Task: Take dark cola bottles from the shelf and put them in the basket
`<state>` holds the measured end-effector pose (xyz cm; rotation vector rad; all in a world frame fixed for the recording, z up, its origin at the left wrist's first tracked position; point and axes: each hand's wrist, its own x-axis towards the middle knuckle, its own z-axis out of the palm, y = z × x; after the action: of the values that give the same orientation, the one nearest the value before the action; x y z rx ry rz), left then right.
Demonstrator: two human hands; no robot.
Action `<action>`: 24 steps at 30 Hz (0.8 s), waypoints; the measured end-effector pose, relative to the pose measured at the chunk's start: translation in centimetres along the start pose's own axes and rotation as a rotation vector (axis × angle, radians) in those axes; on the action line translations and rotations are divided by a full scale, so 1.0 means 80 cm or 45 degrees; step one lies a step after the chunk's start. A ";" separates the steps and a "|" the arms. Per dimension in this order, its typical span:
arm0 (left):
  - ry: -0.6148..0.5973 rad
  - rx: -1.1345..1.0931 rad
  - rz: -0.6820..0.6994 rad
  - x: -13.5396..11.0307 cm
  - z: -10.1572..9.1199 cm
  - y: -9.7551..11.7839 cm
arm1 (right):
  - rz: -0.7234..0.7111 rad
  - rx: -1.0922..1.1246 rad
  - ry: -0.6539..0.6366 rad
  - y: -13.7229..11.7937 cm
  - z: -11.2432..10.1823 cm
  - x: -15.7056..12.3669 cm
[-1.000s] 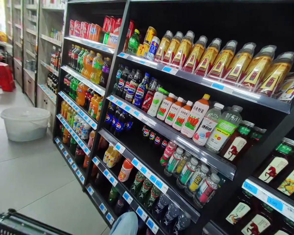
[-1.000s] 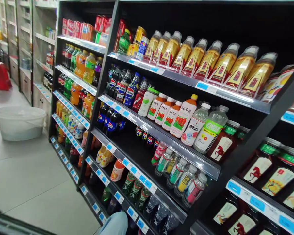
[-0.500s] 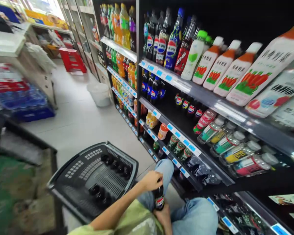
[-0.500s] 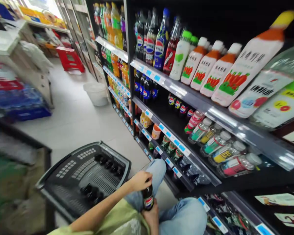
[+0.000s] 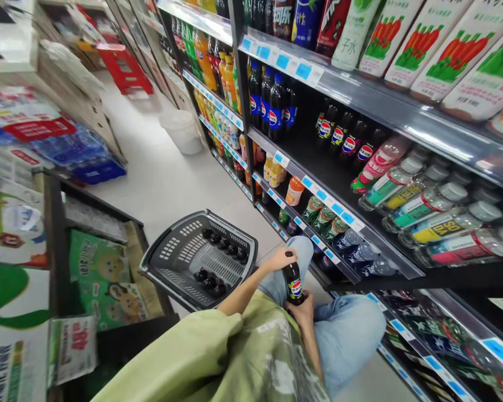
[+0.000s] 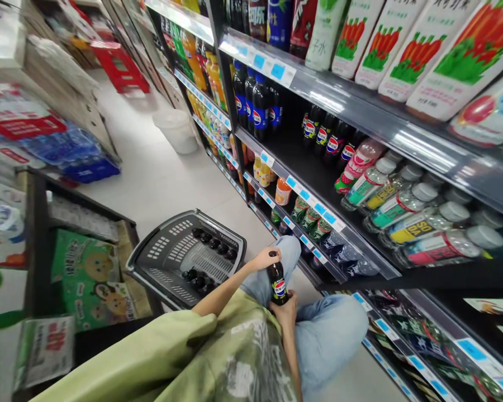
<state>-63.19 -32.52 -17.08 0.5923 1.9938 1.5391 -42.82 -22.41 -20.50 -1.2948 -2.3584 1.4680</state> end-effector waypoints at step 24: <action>0.398 -0.539 -0.202 0.011 -0.008 -0.025 | -0.064 0.393 0.058 -0.011 -0.016 -0.005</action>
<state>-64.31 -32.93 -19.05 0.0223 1.7881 1.9660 -42.50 -21.96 -18.98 -1.1689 -2.0182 1.6837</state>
